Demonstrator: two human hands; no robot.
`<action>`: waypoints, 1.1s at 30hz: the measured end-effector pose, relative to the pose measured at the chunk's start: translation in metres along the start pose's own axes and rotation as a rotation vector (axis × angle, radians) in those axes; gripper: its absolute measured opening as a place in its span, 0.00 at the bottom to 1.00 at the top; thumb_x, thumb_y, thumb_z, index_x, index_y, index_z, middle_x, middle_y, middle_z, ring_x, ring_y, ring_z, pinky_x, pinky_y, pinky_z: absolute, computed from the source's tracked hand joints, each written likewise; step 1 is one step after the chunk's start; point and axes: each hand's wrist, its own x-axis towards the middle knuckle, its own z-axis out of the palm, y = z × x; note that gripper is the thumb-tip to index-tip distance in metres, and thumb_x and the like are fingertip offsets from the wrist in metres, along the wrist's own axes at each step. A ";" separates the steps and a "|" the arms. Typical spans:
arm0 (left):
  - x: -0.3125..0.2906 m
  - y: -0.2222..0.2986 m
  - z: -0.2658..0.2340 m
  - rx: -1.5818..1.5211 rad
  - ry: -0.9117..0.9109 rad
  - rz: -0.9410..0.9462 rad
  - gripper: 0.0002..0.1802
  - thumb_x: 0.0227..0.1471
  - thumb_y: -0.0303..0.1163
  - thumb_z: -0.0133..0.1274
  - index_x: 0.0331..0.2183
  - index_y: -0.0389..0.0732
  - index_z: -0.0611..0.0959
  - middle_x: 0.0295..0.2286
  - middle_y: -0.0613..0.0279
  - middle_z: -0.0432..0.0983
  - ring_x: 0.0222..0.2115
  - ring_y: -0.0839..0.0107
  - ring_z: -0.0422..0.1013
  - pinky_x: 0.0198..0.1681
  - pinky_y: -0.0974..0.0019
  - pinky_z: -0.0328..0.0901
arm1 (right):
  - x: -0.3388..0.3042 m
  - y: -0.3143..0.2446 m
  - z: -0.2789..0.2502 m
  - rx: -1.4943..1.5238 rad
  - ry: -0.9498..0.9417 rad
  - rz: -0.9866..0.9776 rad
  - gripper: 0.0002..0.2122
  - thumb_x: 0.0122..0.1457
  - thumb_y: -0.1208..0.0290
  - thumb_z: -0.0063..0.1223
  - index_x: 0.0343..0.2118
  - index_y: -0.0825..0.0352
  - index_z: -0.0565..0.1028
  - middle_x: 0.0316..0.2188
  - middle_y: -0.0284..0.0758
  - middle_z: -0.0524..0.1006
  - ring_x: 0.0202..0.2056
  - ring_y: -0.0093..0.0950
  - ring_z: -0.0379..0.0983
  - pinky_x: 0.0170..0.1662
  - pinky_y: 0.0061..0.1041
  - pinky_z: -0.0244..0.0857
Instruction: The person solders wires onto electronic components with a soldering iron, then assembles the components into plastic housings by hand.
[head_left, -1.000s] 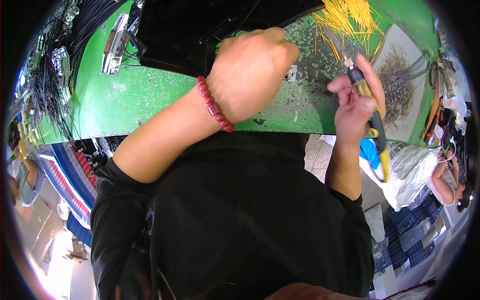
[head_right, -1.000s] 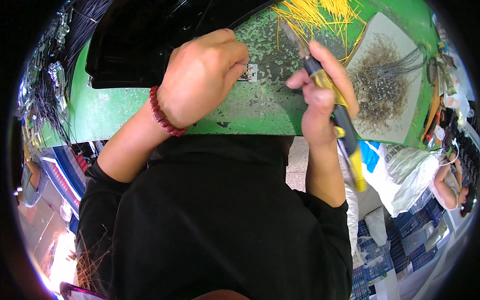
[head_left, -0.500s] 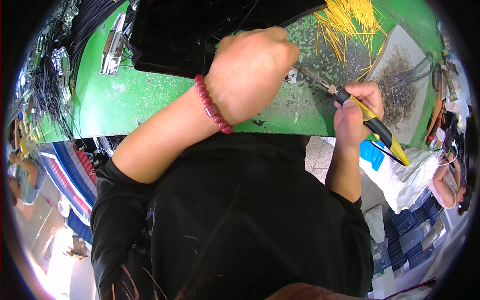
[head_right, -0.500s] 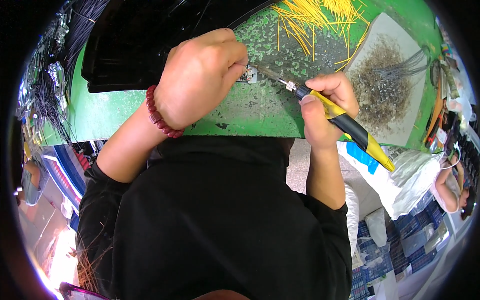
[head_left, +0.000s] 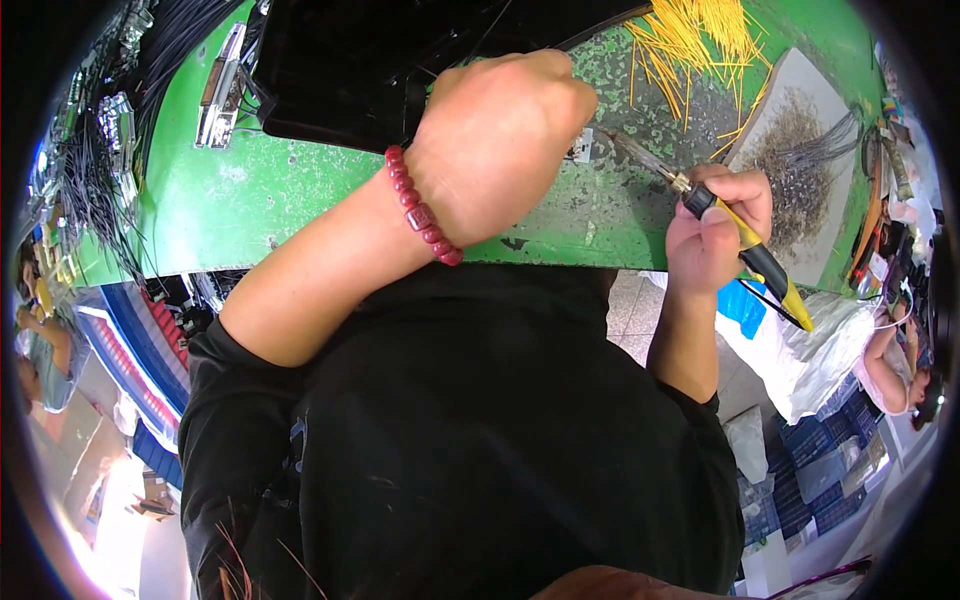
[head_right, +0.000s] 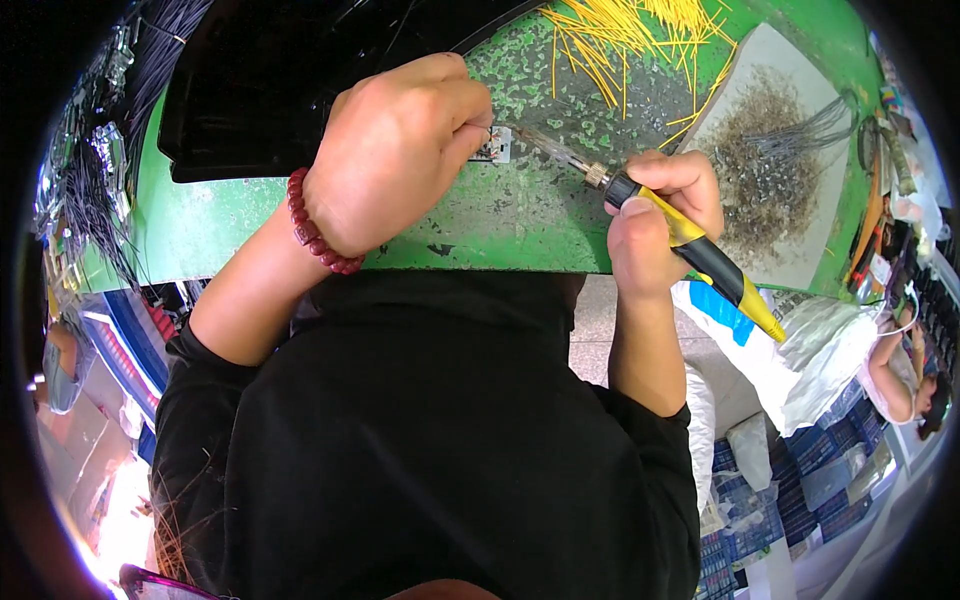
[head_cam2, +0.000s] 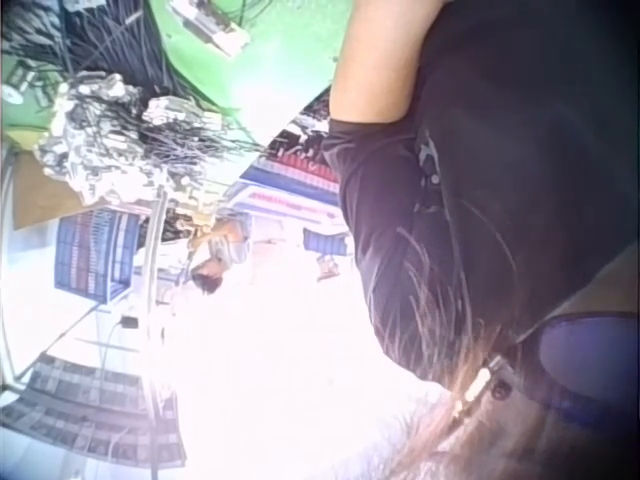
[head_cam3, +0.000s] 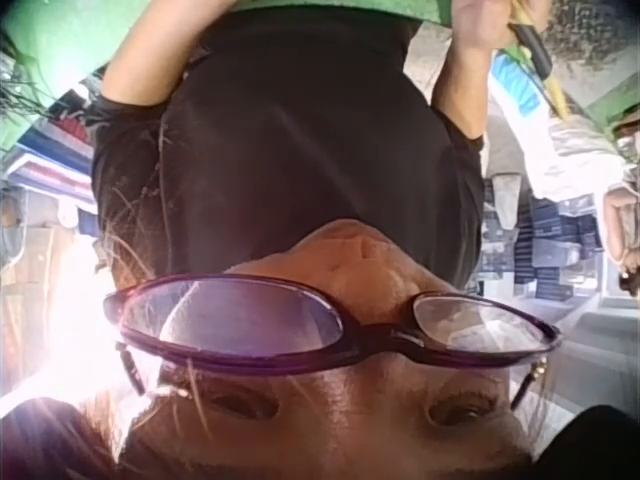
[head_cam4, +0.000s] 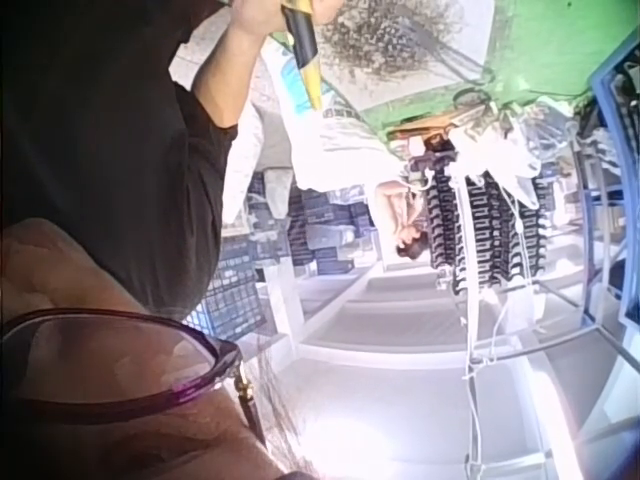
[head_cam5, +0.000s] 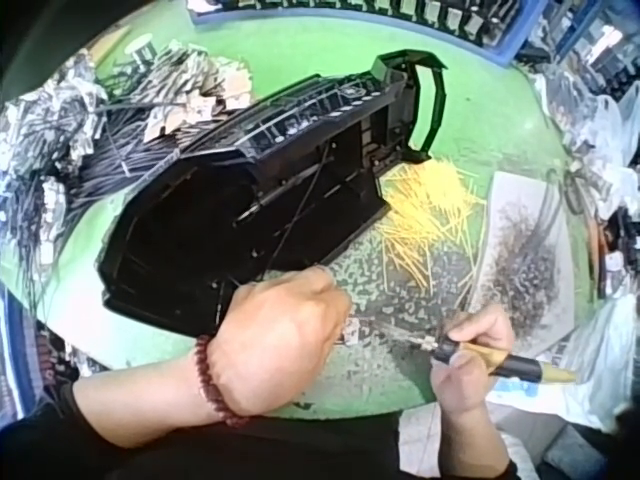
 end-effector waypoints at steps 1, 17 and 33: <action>0.000 0.000 0.000 -0.001 0.001 0.001 0.02 0.45 0.24 0.57 0.24 0.39 0.80 0.25 0.60 0.72 0.26 0.55 0.73 0.26 0.58 0.68 | 0.000 0.000 0.000 0.038 0.014 -0.005 0.10 0.50 0.72 0.51 0.33 0.71 0.68 0.22 0.39 0.70 0.20 0.21 0.63 0.25 0.19 0.60; 0.000 0.003 0.001 0.089 0.032 0.020 0.02 0.44 0.26 0.56 0.23 0.42 0.79 0.24 0.62 0.72 0.26 0.58 0.73 0.25 0.59 0.68 | 0.004 -0.006 0.024 -0.651 -0.394 -0.437 0.12 0.44 0.82 0.61 0.33 0.62 0.77 0.18 0.30 0.74 0.18 0.27 0.71 0.21 0.24 0.63; -0.010 0.005 0.011 0.098 0.156 0.040 0.06 0.43 0.26 0.57 0.20 0.41 0.76 0.21 0.62 0.71 0.20 0.61 0.72 0.20 0.62 0.67 | 0.008 -0.007 0.036 -0.615 -0.355 -0.414 0.14 0.43 0.82 0.59 0.35 0.61 0.76 0.17 0.27 0.72 0.17 0.27 0.69 0.20 0.24 0.60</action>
